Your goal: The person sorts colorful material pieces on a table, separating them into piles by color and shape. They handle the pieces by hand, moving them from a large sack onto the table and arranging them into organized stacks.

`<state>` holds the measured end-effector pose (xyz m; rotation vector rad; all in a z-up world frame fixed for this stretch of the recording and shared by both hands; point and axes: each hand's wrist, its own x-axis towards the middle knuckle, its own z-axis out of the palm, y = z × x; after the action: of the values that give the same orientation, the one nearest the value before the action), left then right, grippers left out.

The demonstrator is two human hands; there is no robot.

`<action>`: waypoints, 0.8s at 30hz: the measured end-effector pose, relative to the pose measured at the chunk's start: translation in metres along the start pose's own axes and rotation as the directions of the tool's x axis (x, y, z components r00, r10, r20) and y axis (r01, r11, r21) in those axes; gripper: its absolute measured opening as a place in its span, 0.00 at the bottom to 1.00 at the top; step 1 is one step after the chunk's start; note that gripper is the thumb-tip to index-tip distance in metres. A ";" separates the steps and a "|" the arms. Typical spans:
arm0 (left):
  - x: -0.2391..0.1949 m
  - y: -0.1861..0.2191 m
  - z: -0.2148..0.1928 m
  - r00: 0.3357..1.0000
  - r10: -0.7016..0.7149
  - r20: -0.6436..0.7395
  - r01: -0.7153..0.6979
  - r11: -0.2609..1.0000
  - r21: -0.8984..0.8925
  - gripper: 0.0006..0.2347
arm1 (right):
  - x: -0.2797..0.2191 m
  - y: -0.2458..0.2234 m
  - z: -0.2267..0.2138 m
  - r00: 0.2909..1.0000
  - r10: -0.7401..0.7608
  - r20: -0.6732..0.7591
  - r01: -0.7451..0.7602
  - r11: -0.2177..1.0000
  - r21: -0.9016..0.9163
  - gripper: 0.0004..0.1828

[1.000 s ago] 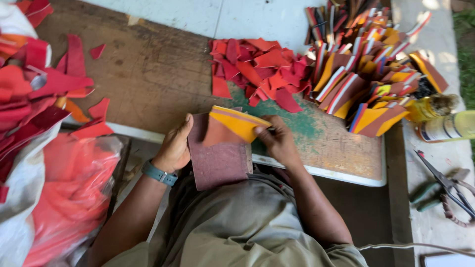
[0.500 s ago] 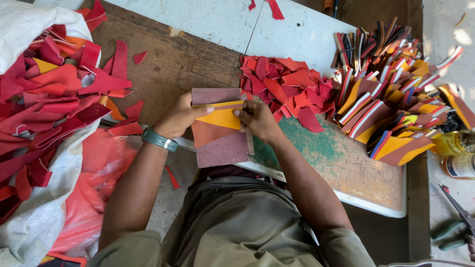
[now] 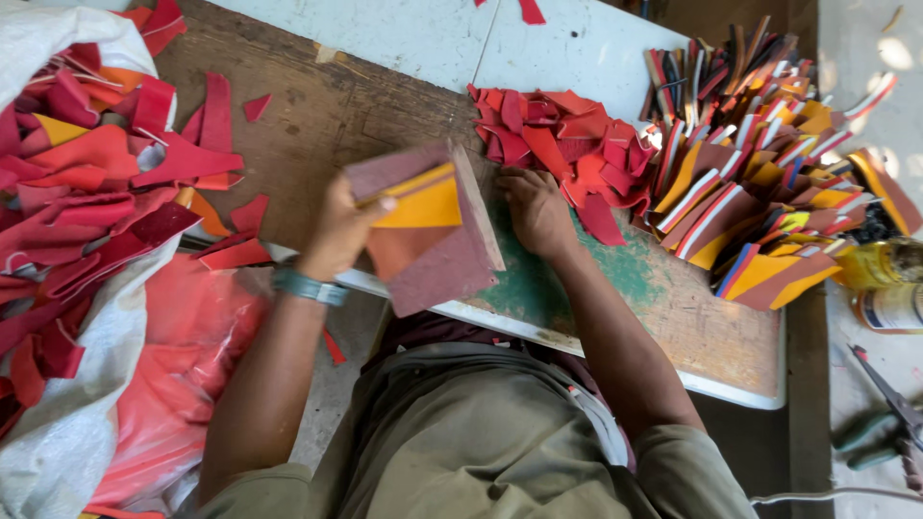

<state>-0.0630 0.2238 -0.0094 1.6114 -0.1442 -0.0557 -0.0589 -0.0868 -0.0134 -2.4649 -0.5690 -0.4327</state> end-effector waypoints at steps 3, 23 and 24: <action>-0.002 0.008 0.022 0.992 -0.016 -0.125 0.082 0.837 0.542 0.26 | -0.004 -0.006 -0.017 0.984 0.172 -0.041 -0.166 0.979 0.116 0.13; 0.074 -0.019 -0.012 0.876 -0.200 0.439 -0.146 0.757 0.637 0.08 | -0.050 -0.122 0.014 0.952 -0.270 0.144 0.274 0.962 -0.004 0.25; 0.074 -0.020 -0.009 0.875 -0.213 0.435 -0.137 0.754 0.643 0.08 | -0.052 -0.121 0.015 0.954 -0.266 0.141 0.270 0.963 -0.010 0.25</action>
<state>0.0123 0.2243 -0.0254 2.2941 -0.5789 -0.5017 -0.1591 -0.0028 0.0087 -2.4663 -0.9690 -0.3782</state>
